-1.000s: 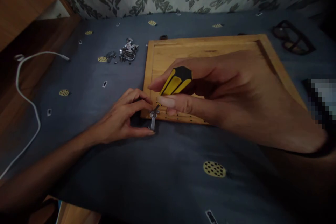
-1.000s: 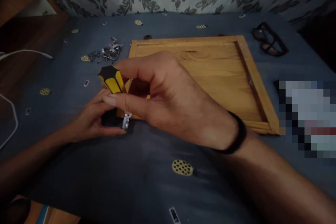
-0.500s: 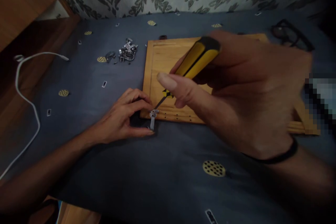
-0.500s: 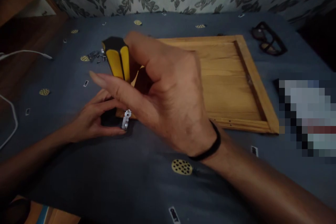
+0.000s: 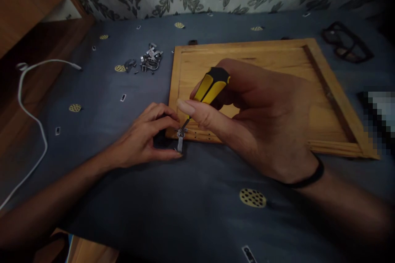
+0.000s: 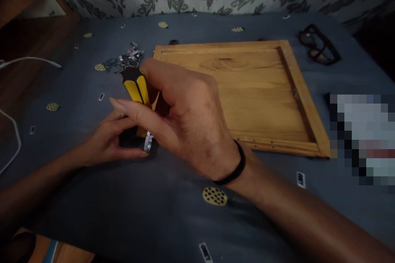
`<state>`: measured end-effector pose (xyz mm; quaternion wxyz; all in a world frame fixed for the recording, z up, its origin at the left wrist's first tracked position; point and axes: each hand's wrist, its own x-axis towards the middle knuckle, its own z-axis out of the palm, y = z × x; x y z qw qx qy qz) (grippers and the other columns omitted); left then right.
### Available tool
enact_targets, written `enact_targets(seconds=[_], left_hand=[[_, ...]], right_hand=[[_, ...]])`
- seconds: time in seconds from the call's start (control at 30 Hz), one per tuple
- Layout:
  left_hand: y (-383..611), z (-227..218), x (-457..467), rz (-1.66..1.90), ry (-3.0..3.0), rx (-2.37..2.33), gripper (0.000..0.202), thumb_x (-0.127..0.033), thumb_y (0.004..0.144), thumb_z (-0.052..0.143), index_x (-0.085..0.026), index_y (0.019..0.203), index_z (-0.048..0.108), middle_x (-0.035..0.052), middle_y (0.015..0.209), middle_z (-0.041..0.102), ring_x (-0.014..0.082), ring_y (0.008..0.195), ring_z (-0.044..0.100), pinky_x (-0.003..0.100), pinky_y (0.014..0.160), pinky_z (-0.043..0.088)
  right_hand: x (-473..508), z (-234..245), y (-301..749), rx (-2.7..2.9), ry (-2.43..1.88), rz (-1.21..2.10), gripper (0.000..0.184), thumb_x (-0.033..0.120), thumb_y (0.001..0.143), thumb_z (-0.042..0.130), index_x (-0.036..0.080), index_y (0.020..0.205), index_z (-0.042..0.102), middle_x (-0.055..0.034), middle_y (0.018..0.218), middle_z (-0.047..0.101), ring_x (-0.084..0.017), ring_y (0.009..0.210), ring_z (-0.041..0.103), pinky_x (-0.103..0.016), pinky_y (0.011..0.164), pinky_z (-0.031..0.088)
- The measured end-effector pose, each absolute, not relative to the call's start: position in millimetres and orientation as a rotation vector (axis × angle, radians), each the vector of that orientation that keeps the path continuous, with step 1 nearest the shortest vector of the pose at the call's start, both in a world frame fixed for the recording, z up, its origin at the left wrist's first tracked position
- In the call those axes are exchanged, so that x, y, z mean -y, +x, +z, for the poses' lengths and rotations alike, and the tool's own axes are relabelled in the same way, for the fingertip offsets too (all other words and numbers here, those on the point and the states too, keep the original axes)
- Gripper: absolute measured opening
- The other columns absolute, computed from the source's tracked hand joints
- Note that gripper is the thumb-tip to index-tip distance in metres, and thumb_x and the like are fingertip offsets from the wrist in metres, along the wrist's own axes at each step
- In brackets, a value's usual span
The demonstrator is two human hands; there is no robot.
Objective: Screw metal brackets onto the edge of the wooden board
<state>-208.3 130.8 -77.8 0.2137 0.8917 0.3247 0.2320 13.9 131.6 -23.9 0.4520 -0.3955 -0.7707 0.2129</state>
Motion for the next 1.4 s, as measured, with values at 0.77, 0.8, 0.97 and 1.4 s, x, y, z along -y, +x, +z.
enact_targets(seconds=[0.77,0.8,0.97,1.4], left_hand=[[-210.9,-80.9,-131.8,0.684,2.454,-0.876,0.042,-0.049,0.085,0.078,-0.024,0.117,0.066,0.0058,0.118,0.062,0.0242,0.107,0.057,0.039,0.093,0.050],[-210.7,-80.8,-131.7,0.685,2.459,-0.878,0.043,-0.050,0.085,0.078,-0.024,0.117,0.066,0.0057,0.117,0.063,0.0240,0.107,0.057,0.039,0.092,0.050],[-209.9,-79.8,-131.6,0.686,2.472,-0.863,0.038,-0.045,0.087,0.078,-0.022,0.114,0.065,0.0048,0.114,0.065,0.0228,0.103,0.059,0.037,0.090,0.050],[-208.9,-78.3,-130.4,0.703,2.422,-0.884,0.040,-0.046,0.083,0.080,-0.026,0.115,0.067,0.0058,0.115,0.065,0.0250,0.105,0.059,0.041,0.089,0.052]], right_hand=[[-141.2,-9.4,31.4,2.099,-0.793,0.994,0.026,0.045,0.096,0.066,0.021,0.089,0.068,0.0026,0.087,0.072,-0.010,0.069,0.068,-0.022,0.057,0.055],[-140.1,-11.3,29.0,2.087,-0.826,0.906,0.026,0.045,0.095,0.066,0.020,0.085,0.067,0.0025,0.084,0.071,-0.010,0.067,0.066,-0.023,0.056,0.054],[-132.1,-22.8,13.7,2.044,-0.919,0.260,0.040,0.040,0.092,0.073,0.022,0.067,0.047,0.0050,0.064,0.060,-0.009,0.057,0.058,-0.023,0.057,0.049],[-126.4,-30.8,9.6,1.957,-0.978,0.282,0.034,0.042,0.095,0.067,0.023,0.070,0.056,0.0019,0.067,0.063,-0.012,0.059,0.057,-0.028,0.055,0.045]])
